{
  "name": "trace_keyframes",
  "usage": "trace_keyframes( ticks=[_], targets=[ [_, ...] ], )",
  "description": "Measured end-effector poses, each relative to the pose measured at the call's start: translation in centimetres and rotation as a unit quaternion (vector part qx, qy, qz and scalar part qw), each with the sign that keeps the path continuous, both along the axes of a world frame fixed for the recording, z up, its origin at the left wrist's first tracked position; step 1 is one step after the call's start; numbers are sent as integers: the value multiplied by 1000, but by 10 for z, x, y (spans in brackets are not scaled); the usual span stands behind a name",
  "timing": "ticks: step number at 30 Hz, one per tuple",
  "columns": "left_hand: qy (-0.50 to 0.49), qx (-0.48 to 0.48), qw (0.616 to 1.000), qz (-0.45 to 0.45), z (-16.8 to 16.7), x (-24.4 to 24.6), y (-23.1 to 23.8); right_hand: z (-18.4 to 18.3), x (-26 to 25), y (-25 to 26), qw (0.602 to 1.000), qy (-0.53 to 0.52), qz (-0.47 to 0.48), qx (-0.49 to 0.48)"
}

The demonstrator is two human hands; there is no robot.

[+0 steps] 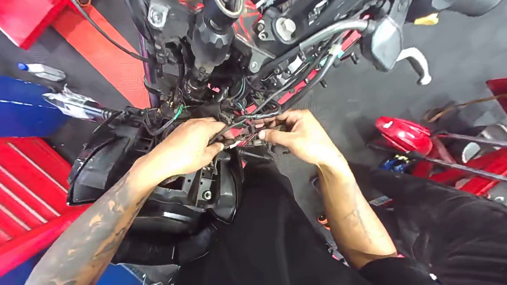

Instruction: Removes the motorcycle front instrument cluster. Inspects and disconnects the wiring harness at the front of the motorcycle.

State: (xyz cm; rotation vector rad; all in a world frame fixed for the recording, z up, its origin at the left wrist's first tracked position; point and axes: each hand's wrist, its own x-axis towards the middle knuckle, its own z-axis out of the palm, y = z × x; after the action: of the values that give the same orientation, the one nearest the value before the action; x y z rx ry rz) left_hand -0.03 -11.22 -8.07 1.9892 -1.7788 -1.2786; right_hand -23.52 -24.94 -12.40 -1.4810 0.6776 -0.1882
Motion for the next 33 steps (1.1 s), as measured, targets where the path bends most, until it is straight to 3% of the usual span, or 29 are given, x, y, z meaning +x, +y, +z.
trace_keyframes(
  ticks=[9,19,26,33],
  targets=[
    [-35,55,997,29,1,-4,-5,-9,1,-3,999,-20,33,-1],
    [-52,-7,998,45,-1,-2,0,-13,-6,2,997,-70,24,-6],
    [84,8,985,150,11,-16,9,-14,-3,19,964,-160,-4,211],
    [111,-11,971,210,7,-22,6,-12,3,20,968,-142,1,208]
  ],
)
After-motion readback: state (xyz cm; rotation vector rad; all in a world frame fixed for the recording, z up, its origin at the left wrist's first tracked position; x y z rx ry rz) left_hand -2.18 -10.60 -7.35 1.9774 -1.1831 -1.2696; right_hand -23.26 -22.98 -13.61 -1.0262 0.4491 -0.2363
